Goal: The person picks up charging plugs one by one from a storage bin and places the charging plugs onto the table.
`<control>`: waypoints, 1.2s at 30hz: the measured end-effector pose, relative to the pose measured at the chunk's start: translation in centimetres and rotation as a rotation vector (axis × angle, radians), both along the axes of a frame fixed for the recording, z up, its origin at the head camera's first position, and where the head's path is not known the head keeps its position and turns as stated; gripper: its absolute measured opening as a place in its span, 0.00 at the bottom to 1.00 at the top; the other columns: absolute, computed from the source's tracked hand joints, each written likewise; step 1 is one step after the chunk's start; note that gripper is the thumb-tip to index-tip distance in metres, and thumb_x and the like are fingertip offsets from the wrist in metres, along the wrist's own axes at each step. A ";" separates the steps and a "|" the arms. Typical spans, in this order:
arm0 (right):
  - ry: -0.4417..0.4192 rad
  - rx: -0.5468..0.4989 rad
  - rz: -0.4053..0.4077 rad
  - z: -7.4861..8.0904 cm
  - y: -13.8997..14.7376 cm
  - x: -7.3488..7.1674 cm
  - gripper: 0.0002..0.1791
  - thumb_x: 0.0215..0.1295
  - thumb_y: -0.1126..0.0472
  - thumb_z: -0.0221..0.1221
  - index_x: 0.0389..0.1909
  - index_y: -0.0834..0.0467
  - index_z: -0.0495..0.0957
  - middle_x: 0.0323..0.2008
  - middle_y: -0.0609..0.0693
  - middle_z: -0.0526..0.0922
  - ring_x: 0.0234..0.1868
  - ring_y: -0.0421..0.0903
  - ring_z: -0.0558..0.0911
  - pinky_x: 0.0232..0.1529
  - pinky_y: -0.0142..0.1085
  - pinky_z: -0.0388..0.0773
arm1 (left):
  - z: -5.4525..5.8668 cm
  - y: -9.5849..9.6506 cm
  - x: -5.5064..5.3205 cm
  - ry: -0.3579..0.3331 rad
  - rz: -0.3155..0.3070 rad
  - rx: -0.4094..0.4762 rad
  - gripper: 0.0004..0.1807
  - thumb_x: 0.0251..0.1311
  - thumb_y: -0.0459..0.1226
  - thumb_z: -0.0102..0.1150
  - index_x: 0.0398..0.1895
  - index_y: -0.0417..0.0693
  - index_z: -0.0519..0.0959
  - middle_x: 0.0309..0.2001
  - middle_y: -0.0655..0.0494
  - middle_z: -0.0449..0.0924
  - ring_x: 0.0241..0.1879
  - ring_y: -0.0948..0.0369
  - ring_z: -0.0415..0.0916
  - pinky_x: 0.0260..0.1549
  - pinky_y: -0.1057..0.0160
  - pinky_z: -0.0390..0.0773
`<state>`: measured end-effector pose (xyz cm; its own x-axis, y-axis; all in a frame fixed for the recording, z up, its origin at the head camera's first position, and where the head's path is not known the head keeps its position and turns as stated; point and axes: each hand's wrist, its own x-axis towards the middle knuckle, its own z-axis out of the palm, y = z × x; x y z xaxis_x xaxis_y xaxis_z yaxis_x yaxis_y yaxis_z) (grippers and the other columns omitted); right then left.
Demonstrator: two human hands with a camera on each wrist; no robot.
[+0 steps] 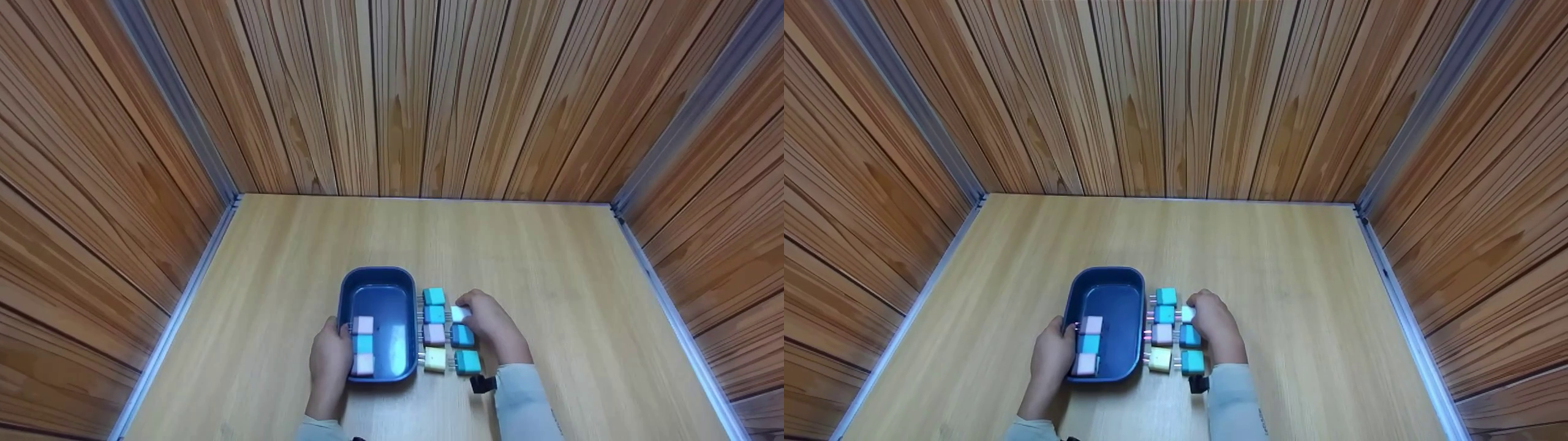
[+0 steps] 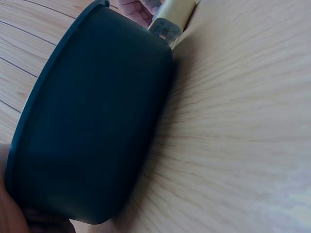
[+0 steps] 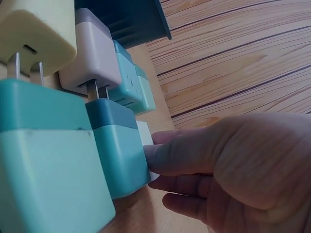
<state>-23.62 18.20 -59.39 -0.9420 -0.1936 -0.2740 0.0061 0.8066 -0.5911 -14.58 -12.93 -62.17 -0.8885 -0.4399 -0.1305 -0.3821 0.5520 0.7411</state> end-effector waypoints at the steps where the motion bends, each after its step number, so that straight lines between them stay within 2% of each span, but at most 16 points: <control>1: -0.005 -0.005 -0.006 0.0 0.0 0.0 0.18 0.70 0.70 0.58 0.59 0.59 0.80 0.59 0.54 0.78 0.64 0.55 0.76 0.66 0.56 0.70 | 0.0 0.0 0.0 0.001 0.000 0.002 0.08 0.75 0.40 0.51 0.43 0.46 0.78 0.37 0.48 0.84 0.32 0.54 0.78 0.30 0.54 0.74; 13: 0.037 -0.028 -0.021 0.5 -0.2 0.3 0.18 0.73 0.63 0.60 0.62 0.56 0.79 0.60 0.52 0.78 0.65 0.54 0.76 0.66 0.55 0.71 | -0.1 0.0 -0.1 -0.010 0.001 0.012 0.09 0.75 0.39 0.51 0.46 0.44 0.79 0.40 0.47 0.85 0.34 0.54 0.80 0.32 0.52 0.77; 17: 0.046 -0.039 -0.031 1.3 -0.4 0.6 0.19 0.73 0.62 0.61 0.62 0.55 0.78 0.61 0.51 0.77 0.65 0.54 0.76 0.65 0.56 0.71 | -0.1 0.0 -0.1 -0.013 0.003 0.009 0.09 0.75 0.39 0.51 0.46 0.45 0.79 0.39 0.47 0.85 0.34 0.54 0.79 0.32 0.52 0.76; 23: 0.120 -0.019 -0.004 2.5 -0.8 1.1 0.20 0.71 0.60 0.63 0.62 0.53 0.79 0.61 0.51 0.77 0.65 0.54 0.77 0.64 0.55 0.73 | -0.1 0.0 -0.1 -0.016 0.010 0.004 0.10 0.75 0.39 0.51 0.47 0.44 0.79 0.40 0.47 0.85 0.36 0.52 0.80 0.33 0.51 0.77; 26: 0.152 -0.009 0.004 3.3 -1.1 1.5 0.20 0.69 0.60 0.65 0.62 0.53 0.79 0.62 0.51 0.77 0.66 0.54 0.76 0.65 0.55 0.72 | -0.1 0.1 -0.1 -0.020 0.011 -0.003 0.13 0.75 0.39 0.50 0.52 0.42 0.79 0.46 0.43 0.85 0.43 0.47 0.84 0.38 0.46 0.80; 30: 0.180 0.006 0.019 4.1 -1.7 2.0 0.22 0.69 0.58 0.66 0.63 0.51 0.79 0.64 0.51 0.76 0.67 0.54 0.74 0.65 0.55 0.72 | 0.0 0.2 -0.1 -0.035 0.013 -0.002 0.17 0.76 0.39 0.50 0.59 0.39 0.77 0.53 0.40 0.84 0.53 0.42 0.82 0.47 0.41 0.80; 36: 0.222 0.000 0.039 5.0 -2.6 2.6 0.23 0.67 0.56 0.68 0.62 0.49 0.79 0.63 0.48 0.77 0.66 0.50 0.75 0.64 0.51 0.74 | 0.0 0.1 -0.1 -0.044 0.010 -0.002 0.15 0.76 0.40 0.49 0.56 0.41 0.78 0.50 0.41 0.85 0.49 0.45 0.84 0.45 0.43 0.80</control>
